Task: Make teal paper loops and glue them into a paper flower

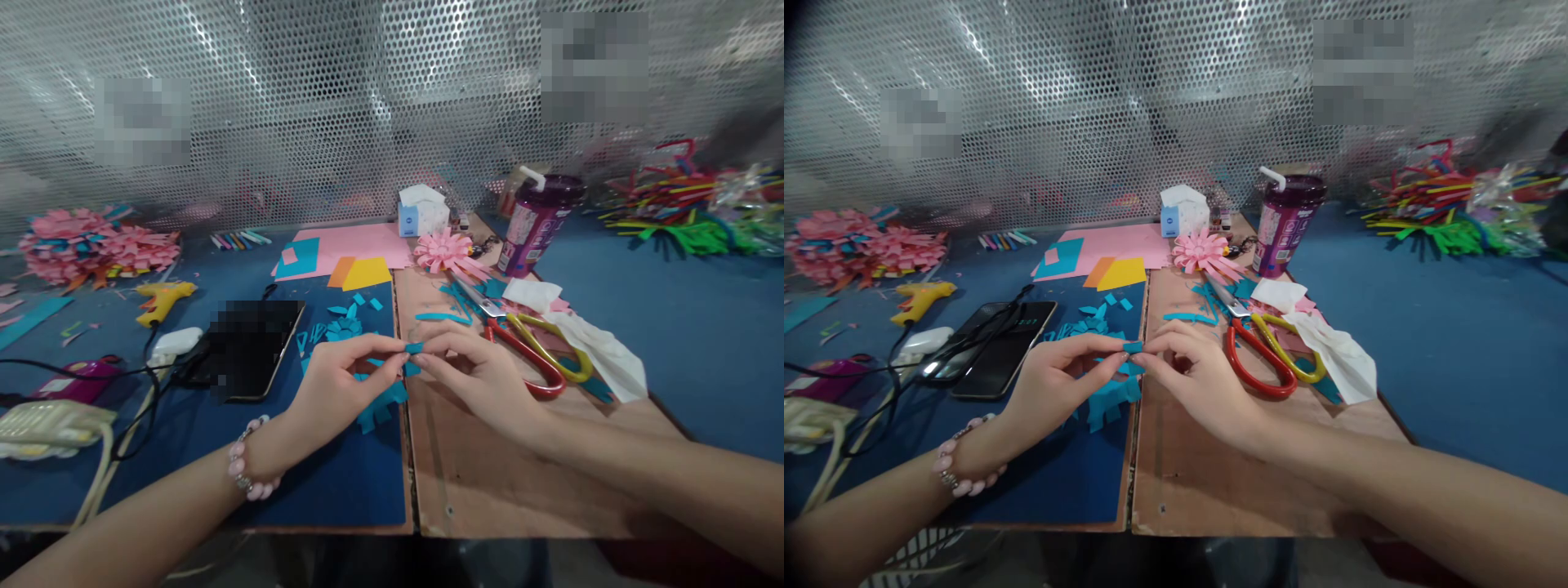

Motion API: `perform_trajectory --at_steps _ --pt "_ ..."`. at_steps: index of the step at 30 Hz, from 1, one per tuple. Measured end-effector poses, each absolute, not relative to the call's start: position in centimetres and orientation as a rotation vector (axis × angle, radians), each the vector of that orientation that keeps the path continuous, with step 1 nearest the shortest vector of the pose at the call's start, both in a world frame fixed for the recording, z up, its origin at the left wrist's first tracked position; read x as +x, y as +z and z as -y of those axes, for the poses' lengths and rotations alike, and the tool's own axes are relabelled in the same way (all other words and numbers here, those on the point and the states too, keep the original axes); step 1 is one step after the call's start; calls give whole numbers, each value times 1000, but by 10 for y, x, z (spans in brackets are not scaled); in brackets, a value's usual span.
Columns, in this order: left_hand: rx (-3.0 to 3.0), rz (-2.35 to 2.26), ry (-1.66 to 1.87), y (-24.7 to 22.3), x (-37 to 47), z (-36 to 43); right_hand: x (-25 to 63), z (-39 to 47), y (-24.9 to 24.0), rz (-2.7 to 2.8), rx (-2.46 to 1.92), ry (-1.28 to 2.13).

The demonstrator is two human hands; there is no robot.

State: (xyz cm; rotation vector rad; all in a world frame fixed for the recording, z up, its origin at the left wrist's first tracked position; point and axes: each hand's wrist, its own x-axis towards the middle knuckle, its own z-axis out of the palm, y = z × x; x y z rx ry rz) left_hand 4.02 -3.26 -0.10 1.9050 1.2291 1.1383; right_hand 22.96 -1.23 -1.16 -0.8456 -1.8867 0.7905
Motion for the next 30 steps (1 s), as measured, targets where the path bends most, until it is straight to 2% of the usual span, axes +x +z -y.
perform_trajectory --at_steps 19,30 --pt "1986 -1271 1179 -1 39 33 229 16 -17 1744 -883 889" --pt "2238 -1252 1205 0 40 35 232 20 -13 1838 -763 778"
